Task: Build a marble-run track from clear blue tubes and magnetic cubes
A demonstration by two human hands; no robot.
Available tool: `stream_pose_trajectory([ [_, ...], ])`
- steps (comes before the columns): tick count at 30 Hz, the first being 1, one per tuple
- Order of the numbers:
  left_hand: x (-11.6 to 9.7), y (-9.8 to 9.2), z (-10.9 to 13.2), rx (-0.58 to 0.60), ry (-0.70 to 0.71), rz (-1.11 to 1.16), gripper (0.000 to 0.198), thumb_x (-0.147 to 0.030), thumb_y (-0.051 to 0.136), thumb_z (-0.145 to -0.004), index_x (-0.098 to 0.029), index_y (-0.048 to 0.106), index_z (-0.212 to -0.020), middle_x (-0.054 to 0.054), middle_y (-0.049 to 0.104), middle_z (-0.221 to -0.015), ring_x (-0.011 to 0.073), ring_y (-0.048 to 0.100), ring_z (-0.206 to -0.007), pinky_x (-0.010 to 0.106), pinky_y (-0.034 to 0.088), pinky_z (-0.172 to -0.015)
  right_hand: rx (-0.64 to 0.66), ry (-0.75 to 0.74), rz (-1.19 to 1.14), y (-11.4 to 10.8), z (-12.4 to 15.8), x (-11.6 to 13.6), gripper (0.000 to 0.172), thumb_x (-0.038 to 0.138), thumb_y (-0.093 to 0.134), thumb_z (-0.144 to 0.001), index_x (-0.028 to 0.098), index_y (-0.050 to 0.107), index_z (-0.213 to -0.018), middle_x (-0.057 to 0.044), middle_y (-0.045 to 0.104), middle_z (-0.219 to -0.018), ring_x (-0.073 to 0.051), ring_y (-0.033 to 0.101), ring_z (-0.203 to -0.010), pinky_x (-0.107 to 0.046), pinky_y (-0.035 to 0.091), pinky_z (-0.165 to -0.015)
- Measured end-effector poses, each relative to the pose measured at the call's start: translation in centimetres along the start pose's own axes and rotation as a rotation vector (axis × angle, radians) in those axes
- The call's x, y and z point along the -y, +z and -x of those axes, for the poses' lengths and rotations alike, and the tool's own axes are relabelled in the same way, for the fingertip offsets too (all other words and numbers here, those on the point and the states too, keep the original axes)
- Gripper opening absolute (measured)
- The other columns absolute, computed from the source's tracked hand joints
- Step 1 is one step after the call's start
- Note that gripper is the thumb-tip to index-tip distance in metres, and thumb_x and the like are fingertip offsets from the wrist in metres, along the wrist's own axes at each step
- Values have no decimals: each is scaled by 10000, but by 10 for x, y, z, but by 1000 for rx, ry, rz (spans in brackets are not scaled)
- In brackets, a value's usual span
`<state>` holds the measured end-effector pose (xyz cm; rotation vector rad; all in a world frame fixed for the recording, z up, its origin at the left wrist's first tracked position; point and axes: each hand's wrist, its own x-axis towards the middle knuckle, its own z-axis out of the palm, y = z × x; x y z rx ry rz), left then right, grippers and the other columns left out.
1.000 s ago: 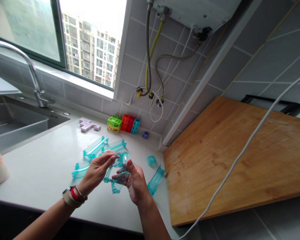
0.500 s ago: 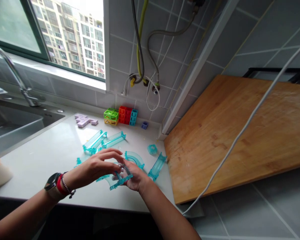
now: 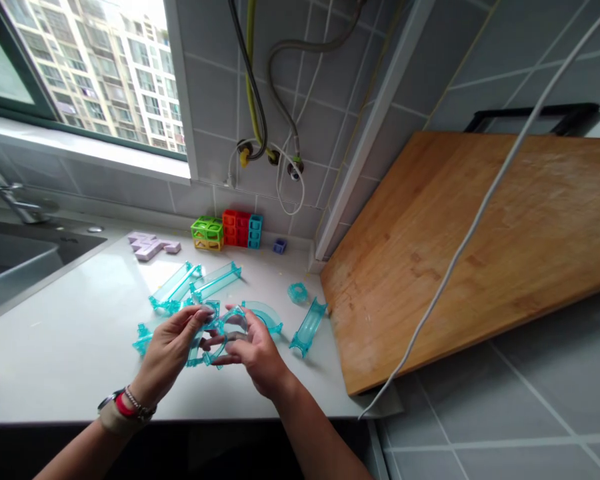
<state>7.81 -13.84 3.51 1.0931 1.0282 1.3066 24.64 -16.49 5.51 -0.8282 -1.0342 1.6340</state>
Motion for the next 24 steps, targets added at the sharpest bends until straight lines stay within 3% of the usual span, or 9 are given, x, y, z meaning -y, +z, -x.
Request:
stream_pose_trajectory([
  [3, 6, 4, -1, -43, -58, 30, 389, -520, 751, -835, -172, 718, -1005, 25, 664, -918, 117, 638, -692, 199, 545, -558, -12, -39, 52, 5, 7, 1, 621, 298, 791, -786, 265, 517, -1342, -47, 616, -1160, -226, 688, -1035, -375, 634, -824],
  [6, 10, 6, -1, -22, -104, 38, 445, -566, 733, -831, -168, 736, -1028, 30, 658, -915, 116, 616, -700, 194, 528, -550, -133, -83, 126, 4, 3, -10, 609, 397, 799, -799, 291, 451, -1287, -18, 553, -1125, -205, 704, -951, -319, 651, -658],
  [11, 8, 11, 6, 48, -177, -43, 586, -596, 669, -868, -151, 694, -1249, 52, 686, -894, 147, 640, -709, 239, 549, -599, -193, -44, 212, -5, -5, -38, 481, 540, 638, -906, 277, 406, -1235, -23, 550, -1093, -193, 688, -874, -237, 592, -462],
  [14, 7, 10, 13, 70, -165, -122, 632, -622, 567, -924, -185, 626, -1376, 121, 702, -1190, 233, 698, -975, 315, 599, -758, -230, -30, 338, -7, -4, -47, 529, 569, 618, -914, 264, 440, -1308, -67, 556, -1153, -208, 666, -910, -239, 594, -476],
  [16, 8, 8, 16, 114, -129, -173, 643, -595, 611, -909, -208, 587, -1422, 132, 634, -1377, 290, 641, -1196, 371, 583, -914, -246, -64, 408, -8, -4, -49, 547, 579, 612, -916, 251, 493, -1337, -91, 531, -1185, -215, 647, -930, -248, 602, -495],
  [18, 11, 5, 18, 146, -111, -186, 672, -547, 677, -880, -206, 557, -1447, 134, 592, -1447, 322, 587, -1293, 408, 550, -1002, -252, -110, 433, -10, -5, -50, 551, 585, 612, -916, 236, 553, -1338, -95, 510, -1170, -216, 635, -927, -260, 610, -507],
  [20, 13, 3, 19, 151, -126, -165, 665, -516, 687, -883, -192, 550, -1447, 138, 587, -1457, 334, 579, -1309, 413, 556, -1001, -247, -136, 415, -12, -6, -52, 573, 584, 644, -897, 228, 589, -1342, -85, 504, -1124, -211, 636, -899, -272, 619, -514],
  [24, 17, 3, 22, 136, -133, -161, 641, -499, 652, -916, -199, 522, -1467, 136, 568, -1479, 320, 630, -1240, 345, 617, -840, -265, -139, 338, -17, -6, -56, 620, 571, 734, -834, 226, 630, -1339, -76, 513, -1099, -184, 633, -822, -265, 616, -495],
])
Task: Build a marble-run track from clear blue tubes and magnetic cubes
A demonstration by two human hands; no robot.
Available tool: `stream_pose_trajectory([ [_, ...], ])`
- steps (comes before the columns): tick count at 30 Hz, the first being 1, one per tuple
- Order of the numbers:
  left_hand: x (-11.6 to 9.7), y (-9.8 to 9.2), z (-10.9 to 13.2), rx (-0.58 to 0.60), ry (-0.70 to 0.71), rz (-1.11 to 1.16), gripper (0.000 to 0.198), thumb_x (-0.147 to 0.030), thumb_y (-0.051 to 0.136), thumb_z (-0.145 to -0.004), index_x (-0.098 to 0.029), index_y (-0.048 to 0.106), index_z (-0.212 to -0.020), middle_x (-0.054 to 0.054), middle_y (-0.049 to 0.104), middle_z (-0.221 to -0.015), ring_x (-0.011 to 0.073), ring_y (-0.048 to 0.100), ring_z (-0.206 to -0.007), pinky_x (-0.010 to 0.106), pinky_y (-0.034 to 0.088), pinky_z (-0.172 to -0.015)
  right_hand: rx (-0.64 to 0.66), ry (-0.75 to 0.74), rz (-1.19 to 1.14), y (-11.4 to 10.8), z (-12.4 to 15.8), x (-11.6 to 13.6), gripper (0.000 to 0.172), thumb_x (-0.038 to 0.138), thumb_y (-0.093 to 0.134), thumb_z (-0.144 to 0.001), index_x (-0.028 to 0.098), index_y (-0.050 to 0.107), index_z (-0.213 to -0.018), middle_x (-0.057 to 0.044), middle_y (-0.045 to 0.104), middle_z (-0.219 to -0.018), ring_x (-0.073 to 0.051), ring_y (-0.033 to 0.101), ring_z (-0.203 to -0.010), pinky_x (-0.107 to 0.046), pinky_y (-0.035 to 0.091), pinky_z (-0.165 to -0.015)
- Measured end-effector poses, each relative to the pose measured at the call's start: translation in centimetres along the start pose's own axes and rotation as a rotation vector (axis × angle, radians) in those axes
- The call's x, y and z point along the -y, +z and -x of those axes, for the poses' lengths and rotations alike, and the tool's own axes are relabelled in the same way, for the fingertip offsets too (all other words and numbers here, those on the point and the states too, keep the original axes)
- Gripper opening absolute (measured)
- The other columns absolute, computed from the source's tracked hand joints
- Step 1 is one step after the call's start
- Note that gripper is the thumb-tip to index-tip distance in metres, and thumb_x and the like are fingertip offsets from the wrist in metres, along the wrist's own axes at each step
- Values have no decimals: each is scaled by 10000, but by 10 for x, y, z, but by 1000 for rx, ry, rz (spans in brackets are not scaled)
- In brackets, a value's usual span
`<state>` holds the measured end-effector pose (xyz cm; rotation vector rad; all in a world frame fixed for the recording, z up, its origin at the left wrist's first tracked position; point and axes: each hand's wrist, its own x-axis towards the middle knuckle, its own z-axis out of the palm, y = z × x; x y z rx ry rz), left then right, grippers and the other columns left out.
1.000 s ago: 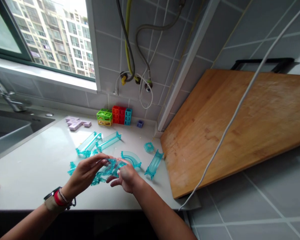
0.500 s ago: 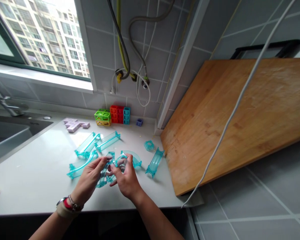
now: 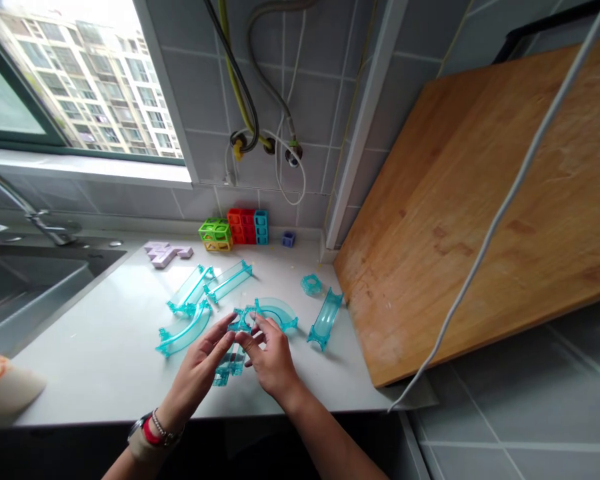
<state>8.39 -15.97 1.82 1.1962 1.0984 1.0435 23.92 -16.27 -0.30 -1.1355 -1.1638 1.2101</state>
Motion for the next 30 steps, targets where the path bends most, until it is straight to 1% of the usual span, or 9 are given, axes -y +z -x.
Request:
stream_pose_trajectory([
  [3, 3, 3, 2, -34, 37, -23, 629, -502, 632, -933, -205, 515, -1474, 132, 569, -1473, 283, 674, -1159, 322, 622, -810, -40, 5, -15, -3, 2, -1, 611, 564, 749, -824, 225, 651, -1323, -68, 527, -1071, -162, 618, -776, -244, 597, -469],
  [7, 3, 7, 3, -77, 77, -22, 628, -512, 605, -947, -190, 512, -1478, 137, 601, -1436, 294, 659, -1196, 372, 613, -897, -10, 27, -47, -6, 6, 0, 581, 563, 734, -838, 217, 665, -1300, -63, 551, -1046, -156, 641, -750, -238, 586, -462],
  [11, -3, 7, 1, -22, 76, -106, 608, -500, 623, -936, -192, 549, -1454, 120, 627, -1415, 297, 632, -1250, 396, 568, -1001, 12, 27, -86, -5, 10, -1, 519, 562, 736, -835, 240, 698, -1241, -86, 590, -1151, -188, 691, -806, -249, 595, -479],
  [17, -7, 4, 1, 39, 8, -166, 664, -508, 617, -934, -188, 492, -1503, 122, 642, -1404, 292, 665, -1206, 384, 582, -966, -7, 73, -117, -7, 9, -5, 569, 563, 774, -797, 230, 700, -1252, -112, 606, -1199, -221, 703, -805, -279, 601, -457],
  [20, -6, 0, 2, 66, 8, -206, 668, -497, 638, -924, -183, 500, -1498, 115, 702, -1306, 279, 697, -1133, 382, 576, -962, 15, 112, -171, -9, 10, -4, 627, 567, 786, -785, 198, 676, -1281, -103, 631, -1101, -236, 713, -817, -282, 609, -470],
  [23, -7, -3, 3, 77, -7, -238, 712, -522, 643, -913, -165, 486, -1509, 108, 755, -1156, 266, 724, -1014, 370, 598, -880, 38, 122, -204, -10, 12, -3, 667, 575, 805, -760, 194, 665, -1290, -73, 626, -1031, -216, 702, -788, -276, 613, -467],
  [25, -8, -4, 4, 79, -7, -269, 744, -547, 641, -904, -164, 471, -1519, 106, 756, -1125, 257, 729, -952, 361, 606, -829, 40, 118, -206, -11, 13, -3, 668, 591, 815, -735, 202, 680, -1260, -57, 619, -1012, -197, 689, -761, -266, 610, -455],
  [27, -8, -4, 6, 95, -4, -302, 747, -563, 628, -907, -177, 464, -1525, 115, 738, -1186, 260, 729, -962, 363, 608, -822, 50, 129, -215, -12, 15, -4, 662, 605, 815, -726, 203, 688, -1236, -44, 617, -979, -186, 681, -748, -260, 610, -459],
  [30, -11, -4, 7, 111, 33, -344, 687, -566, 621, -913, -211, 515, -1492, 124, 664, -1361, 296, 678, -1151, 361, 594, -889, 58, 154, -242, -13, 18, -3, 660, 598, 809, -738, 197, 677, -1246, -32, 610, -926, -176, 676, -740, -257, 612, -485],
])
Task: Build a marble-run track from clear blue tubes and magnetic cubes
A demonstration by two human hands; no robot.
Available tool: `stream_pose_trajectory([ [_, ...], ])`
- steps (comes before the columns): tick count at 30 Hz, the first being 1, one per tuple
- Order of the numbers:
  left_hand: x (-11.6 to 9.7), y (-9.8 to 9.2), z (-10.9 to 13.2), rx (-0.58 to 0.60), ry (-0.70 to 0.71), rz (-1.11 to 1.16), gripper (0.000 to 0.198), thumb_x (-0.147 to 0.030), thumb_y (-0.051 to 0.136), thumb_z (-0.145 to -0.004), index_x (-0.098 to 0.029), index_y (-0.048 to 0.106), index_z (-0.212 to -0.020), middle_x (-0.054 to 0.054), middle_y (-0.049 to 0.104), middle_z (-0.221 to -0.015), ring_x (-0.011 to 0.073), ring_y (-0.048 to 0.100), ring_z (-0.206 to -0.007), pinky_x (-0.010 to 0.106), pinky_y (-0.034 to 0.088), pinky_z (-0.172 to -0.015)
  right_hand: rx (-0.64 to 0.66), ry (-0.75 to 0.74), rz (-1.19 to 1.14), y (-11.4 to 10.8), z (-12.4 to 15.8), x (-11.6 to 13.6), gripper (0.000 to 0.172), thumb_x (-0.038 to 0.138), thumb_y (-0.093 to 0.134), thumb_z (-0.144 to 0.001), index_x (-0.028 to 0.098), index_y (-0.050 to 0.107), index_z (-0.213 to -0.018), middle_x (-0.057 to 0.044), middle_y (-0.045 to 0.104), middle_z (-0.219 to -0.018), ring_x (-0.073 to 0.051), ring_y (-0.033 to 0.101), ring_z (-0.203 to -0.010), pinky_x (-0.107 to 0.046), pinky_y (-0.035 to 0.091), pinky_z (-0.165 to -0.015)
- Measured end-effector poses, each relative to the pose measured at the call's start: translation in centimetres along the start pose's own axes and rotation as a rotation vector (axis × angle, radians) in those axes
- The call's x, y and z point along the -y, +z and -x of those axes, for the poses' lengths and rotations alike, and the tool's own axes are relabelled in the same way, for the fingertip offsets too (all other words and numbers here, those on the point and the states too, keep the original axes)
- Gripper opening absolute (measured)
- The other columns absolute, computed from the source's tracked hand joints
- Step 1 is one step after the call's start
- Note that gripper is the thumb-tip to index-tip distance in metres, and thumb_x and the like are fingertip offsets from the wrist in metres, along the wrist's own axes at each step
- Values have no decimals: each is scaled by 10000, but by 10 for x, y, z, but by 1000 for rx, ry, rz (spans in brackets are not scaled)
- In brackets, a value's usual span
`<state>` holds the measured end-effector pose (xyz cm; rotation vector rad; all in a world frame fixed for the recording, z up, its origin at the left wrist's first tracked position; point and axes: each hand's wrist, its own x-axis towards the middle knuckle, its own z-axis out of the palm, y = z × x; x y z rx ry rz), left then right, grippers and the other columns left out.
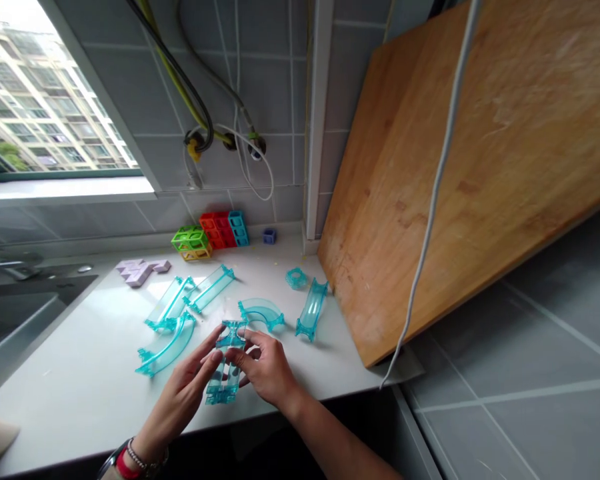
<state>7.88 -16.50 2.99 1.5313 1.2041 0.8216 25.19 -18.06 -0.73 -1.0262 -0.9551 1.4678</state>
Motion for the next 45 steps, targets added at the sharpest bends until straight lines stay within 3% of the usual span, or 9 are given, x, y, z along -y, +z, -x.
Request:
stream_pose_trajectory([
  [5, -4, -3, 3, -91, 56, 81, 597, -562, 469, -998, -217, 514, -1482, 149, 619, -1407, 256, 694, -1044, 336, 603, -783, -50, -42, 116, -5, 6, 23, 627, 552, 822, -741, 218, 675, -1252, -55, 601, -1020, -183, 658, -787, -253, 586, -476],
  [9, 16, -9, 8, -137, 149, 15, 468, -476, 492, -1010, -205, 571, -1384, 135, 696, -1235, 217, 709, -904, 345, 594, -785, -182, -181, 351, -26, -8, 68, 559, 556, 772, -787, 210, 689, -1217, -64, 635, -1022, -172, 627, -753, -255, 550, -489],
  [14, 48, -10, 14, -23, 375, -242, 250, -335, 533, -1000, -229, 679, -1173, 89, 734, -1039, 210, 716, -908, 316, 564, -839, -440, -377, 938, -68, -70, 129, 486, 471, 747, -826, 192, 711, -1222, -71, 704, -1014, -200, 658, -831, -344, 564, -798],
  [18, 50, -9, 17, 53, 431, -332, 237, -285, 493, -1016, -255, 664, -1177, 76, 728, -1050, 203, 706, -944, 298, 549, -841, -462, -256, 1482, -90, -136, 155, 469, 366, 698, -897, 195, 654, -1331, -134, 664, -1286, -270, 627, -1179, -358, 483, -1011],
  [24, 48, -13, 17, 71, 458, -357, 243, -295, 463, -1026, -249, 675, -1135, 75, 716, -1025, 209, 692, -931, 312, 541, -844, -326, -62, 1684, -98, -193, 147, 437, 181, 794, -792, 140, 721, -1221, -185, 688, -1267, -290, 653, -1173, -341, 484, -978],
  [33, 50, -12, 19, 51, 506, -370, 252, -283, 429, -1033, -240, 670, -1093, 69, 703, -948, 213, 667, -877, 324, 529, -796, -243, -2, 1764, -106, -195, 130, 529, 241, 842, -756, 122, 689, -1248, -172, 697, -1247, -257, 658, -1170, -308, 480, -970],
  [38, 51, -11, 19, 51, 513, -396, 258, -271, 421, -1034, -239, 668, -1099, 65, 706, -951, 213, 661, -877, 327, 524, -794, -163, -149, 1744, -82, -191, 142, 444, 267, 698, -896, 102, 654, -1305, -198, 666, -1266, -263, 660, -1136, -358, 477, -996],
  [42, 53, -9, 18, 34, 520, -416, 251, -256, 435, -1023, -241, 673, -1099, 61, 708, -946, 216, 658, -874, 331, 517, -792, 180, -289, 1682, -25, -191, 133, 387, 320, 692, -922, 220, 672, -1295, -77, 711, -1171, -170, 683, -984, -289, 492, -948],
  [45, 54, -7, 19, 32, 502, -431, 248, -250, 433, -1023, -246, 668, -1101, 57, 703, -945, 217, 655, -874, 333, 512, -787, 501, -459, 1630, 26, -199, 111, 488, 311, 760, -877, 244, 637, -1345, -77, 661, -1286, -188, 644, -1096, -298, 478, -980],
])
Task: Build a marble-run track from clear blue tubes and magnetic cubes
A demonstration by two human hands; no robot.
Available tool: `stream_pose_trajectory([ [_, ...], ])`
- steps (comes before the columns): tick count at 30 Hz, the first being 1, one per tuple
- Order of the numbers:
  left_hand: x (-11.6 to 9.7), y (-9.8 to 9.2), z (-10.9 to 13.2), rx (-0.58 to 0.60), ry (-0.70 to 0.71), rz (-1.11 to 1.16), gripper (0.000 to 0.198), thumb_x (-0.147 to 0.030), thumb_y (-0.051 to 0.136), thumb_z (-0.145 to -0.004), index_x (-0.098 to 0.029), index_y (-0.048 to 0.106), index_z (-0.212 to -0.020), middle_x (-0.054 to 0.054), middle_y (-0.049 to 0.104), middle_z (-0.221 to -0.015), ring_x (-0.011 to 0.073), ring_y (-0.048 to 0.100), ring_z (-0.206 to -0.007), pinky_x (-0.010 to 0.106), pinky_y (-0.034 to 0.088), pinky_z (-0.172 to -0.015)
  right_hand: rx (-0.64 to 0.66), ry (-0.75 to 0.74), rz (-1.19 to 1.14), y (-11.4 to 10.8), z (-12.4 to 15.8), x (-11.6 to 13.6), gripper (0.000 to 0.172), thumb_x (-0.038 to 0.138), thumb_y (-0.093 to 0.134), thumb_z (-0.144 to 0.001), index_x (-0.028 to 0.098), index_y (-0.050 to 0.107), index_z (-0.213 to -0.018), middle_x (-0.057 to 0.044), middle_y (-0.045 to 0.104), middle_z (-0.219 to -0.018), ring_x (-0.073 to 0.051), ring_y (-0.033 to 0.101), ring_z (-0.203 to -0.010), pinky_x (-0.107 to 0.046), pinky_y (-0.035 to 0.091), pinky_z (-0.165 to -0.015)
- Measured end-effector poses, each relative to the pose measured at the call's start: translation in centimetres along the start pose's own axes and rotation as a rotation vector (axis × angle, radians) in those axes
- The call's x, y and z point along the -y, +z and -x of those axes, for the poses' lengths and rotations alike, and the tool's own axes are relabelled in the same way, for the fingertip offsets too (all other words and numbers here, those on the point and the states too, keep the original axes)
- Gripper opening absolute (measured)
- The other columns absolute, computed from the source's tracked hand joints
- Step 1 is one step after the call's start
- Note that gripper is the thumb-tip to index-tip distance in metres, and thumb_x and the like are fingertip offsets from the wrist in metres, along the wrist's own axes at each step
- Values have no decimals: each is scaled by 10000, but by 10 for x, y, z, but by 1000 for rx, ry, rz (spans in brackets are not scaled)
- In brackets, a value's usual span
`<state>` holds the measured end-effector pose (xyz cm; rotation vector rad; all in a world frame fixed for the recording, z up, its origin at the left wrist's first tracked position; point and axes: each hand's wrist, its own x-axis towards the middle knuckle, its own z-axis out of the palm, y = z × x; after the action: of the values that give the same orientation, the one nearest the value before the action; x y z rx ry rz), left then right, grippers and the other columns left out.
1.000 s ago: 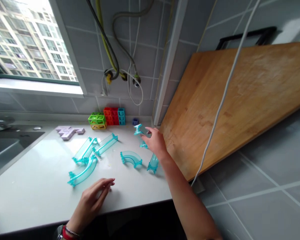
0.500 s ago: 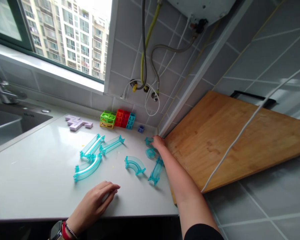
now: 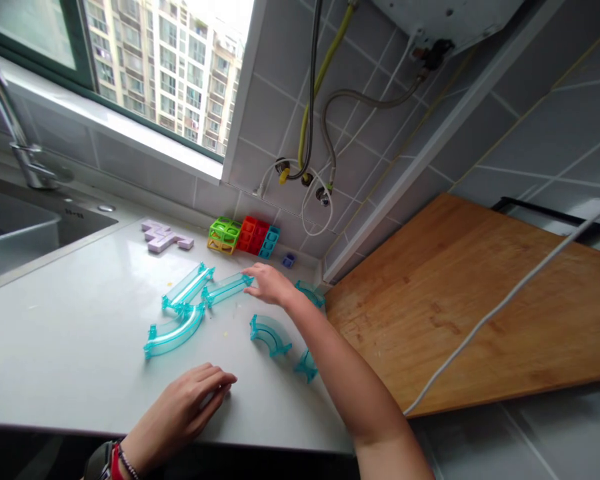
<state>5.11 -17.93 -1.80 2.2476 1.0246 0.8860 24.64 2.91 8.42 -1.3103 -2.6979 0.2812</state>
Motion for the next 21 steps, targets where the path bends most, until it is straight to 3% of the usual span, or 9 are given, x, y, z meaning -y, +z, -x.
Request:
stream_pose_trajectory([
  [3, -2, -1, 1, 17, -19, -9, 247, -252, 421, -1030, -242, 656, -1107, 60, 698, -954, 220, 652, -883, 339, 511, -792, 85, -132, 114, 18, -36, 23, 569, 176, 784, -832, 240, 617, -1372, -92, 630, -1365, -254, 585, -1202, -352, 469, -1003],
  [5, -3, -1, 1, 22, -32, -8, 248, -252, 414, -1034, -239, 649, -1110, 63, 695, -961, 220, 652, -888, 342, 514, -798, 172, -81, 165, 24, -52, 25, 569, 148, 810, -792, 263, 654, -1327, -70, 653, -1349, -269, 574, -1230, -345, 465, -1005],
  [8, -2, -1, 1, 18, -50, 6, 250, -252, 405, -1040, -241, 644, -1112, 63, 690, -969, 217, 654, -895, 339, 519, -800, 225, 12, 166, 24, -60, 7, 506, 206, 841, -768, 264, 702, -1251, -57, 703, -1269, -266, 602, -1221, -303, 476, -979],
  [12, 1, 1, 2, 16, -46, 30, 247, -261, 402, -1046, -249, 637, -1122, 60, 688, -976, 214, 653, -902, 340, 517, -807, 230, 218, 159, 11, -48, -37, 531, 422, 817, -803, 212, 684, -1272, -91, 735, -1201, -267, 672, -1122, -285, 514, -903],
  [15, 3, 3, 3, 25, -32, 33, 244, -263, 406, -1045, -252, 636, -1127, 57, 688, -971, 216, 654, -904, 344, 514, -808, 253, 441, 159, 2, -31, -65, 605, 505, 770, -831, 146, 649, -1302, -151, 750, -1136, -258, 734, -928, -299, 551, -792],
  [18, 4, 3, 3, 29, -29, 35, 241, -254, 409, -1042, -253, 635, -1129, 55, 691, -980, 215, 657, -911, 346, 514, -818, 306, 617, 144, 1, -13, -79, 695, 541, 803, -783, 115, 632, -1304, -159, 770, -1017, -223, 731, -685, -298, 556, -652],
  [21, 4, 3, 3, 17, -25, 33, 233, -246, 425, -1035, -252, 640, -1124, 55, 694, -980, 213, 661, -908, 339, 516, -816, 306, 694, 136, 3, 2, -81, 756, 614, 789, -763, 132, 614, -1320, -150, 769, -1022, -215, 733, -679, -285, 548, -641],
])
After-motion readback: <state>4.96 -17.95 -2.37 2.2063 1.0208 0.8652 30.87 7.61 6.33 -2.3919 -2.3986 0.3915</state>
